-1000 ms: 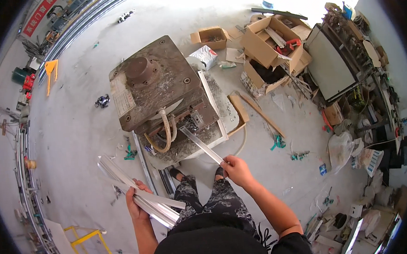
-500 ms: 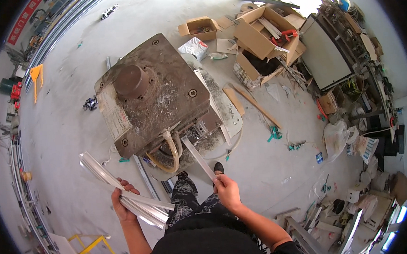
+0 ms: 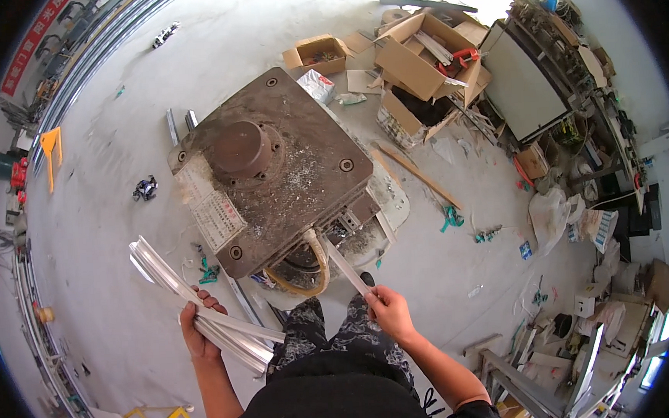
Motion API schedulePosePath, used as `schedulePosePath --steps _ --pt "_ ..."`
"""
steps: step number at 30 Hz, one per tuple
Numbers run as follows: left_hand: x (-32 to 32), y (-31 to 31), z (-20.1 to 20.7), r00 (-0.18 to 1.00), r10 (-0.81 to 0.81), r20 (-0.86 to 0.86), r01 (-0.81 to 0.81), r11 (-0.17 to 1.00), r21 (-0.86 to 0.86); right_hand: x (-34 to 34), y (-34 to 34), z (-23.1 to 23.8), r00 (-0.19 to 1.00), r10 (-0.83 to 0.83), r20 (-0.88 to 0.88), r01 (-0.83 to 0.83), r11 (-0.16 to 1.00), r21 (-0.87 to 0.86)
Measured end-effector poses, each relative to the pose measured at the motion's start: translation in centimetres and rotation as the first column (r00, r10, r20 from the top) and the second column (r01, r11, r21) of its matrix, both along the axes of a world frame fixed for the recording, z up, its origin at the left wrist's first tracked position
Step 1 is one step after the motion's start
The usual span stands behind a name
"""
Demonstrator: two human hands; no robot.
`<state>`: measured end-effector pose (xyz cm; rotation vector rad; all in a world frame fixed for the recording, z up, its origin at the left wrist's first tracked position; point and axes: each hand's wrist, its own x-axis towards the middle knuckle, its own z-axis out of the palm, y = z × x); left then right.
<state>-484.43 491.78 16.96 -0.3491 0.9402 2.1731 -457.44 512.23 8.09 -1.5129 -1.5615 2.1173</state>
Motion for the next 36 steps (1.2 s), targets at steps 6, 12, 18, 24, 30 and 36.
schedulePosePath --steps 6,12,18,24,30,36 --pt "3.0 0.3 -0.5 1.0 0.014 0.006 -0.014 1.0 0.005 -0.5 0.2 0.8 0.996 0.082 -0.017 -0.083 0.996 -0.036" --pt "7.7 0.7 -0.7 0.999 0.042 0.002 -0.042 0.998 -0.038 -1.2 1.5 -0.1 0.976 0.197 -0.093 -0.205 0.975 -0.091" --pt "11.5 0.4 -0.2 0.995 0.098 -0.015 -0.098 0.995 -0.031 -1.7 2.6 -1.8 0.941 0.327 -0.084 -0.309 0.934 0.176" --pt "12.5 -0.7 0.1 0.993 0.117 -0.006 -0.117 0.993 -0.005 -2.9 4.5 -2.0 0.922 0.388 0.017 -0.351 0.815 0.461" --pt "11.9 -1.8 -0.3 0.995 0.095 -0.015 -0.095 0.995 -0.028 -3.6 5.6 -2.0 0.889 0.448 0.096 -0.453 0.828 0.33" --pt "11.0 -4.2 -1.1 0.997 0.072 0.032 -0.071 0.997 -0.029 -3.5 5.6 -0.7 0.834 0.512 0.203 -0.551 0.769 0.325"
